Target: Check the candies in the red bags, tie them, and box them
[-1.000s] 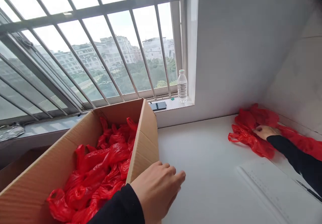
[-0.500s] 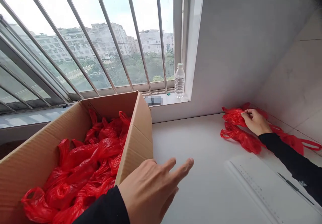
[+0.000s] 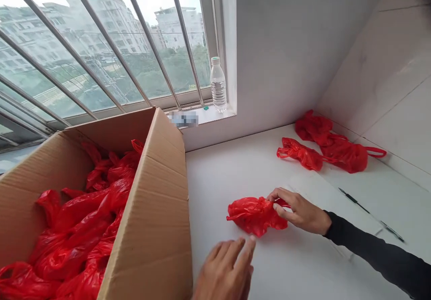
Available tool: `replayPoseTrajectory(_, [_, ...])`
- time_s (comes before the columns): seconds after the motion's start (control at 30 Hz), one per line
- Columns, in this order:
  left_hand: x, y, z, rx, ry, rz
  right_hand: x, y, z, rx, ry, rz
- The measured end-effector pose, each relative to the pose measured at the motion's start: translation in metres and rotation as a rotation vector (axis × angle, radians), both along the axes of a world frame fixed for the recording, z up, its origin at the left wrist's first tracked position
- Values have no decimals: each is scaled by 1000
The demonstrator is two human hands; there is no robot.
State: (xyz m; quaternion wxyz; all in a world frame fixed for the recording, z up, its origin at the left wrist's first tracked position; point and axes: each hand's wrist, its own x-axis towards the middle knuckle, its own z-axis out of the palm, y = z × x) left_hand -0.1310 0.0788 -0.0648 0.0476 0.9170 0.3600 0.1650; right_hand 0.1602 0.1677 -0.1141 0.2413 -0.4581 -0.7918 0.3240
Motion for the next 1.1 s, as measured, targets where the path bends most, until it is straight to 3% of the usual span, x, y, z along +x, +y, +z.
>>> replayPoseTrajectory(0.1, [18, 23, -33, -121, -270, 289, 2, -9, 0, -17, -19, 4])
replayPoseTrajectory(0.2, [40, 43, -53, -153, -339, 310, -1, -15, 4, 13, -30, -3])
replayPoseTrajectory(0.3, [56, 52, -61, -181, -361, 325, -10, -24, 2, 124, -69, -17])
replayPoseTrajectory(0.47, [52, 45, -65, -191, -427, 443, -14, -36, -8, 252, -109, -66])
replayPoseTrajectory(0.67, [27, 26, -60, -147, -561, 722, 4, -44, -1, 81, -28, -259])
replayPoseTrajectory(0.77, [35, 22, -55, -166, -546, 633, -2, -46, 1, -24, 25, -269])
replayPoseTrajectory(0.9, [47, 26, -53, -212, -475, 464, -18, -43, 3, -25, 4, -206])
replayPoseTrajectory(1.0, [39, 28, -55, -210, -533, 545, -17, -43, 8, -91, 33, -208])
replayPoseTrajectory(1.1, [26, 25, -53, -220, -612, 720, -5, -48, 15, -237, 174, -334])
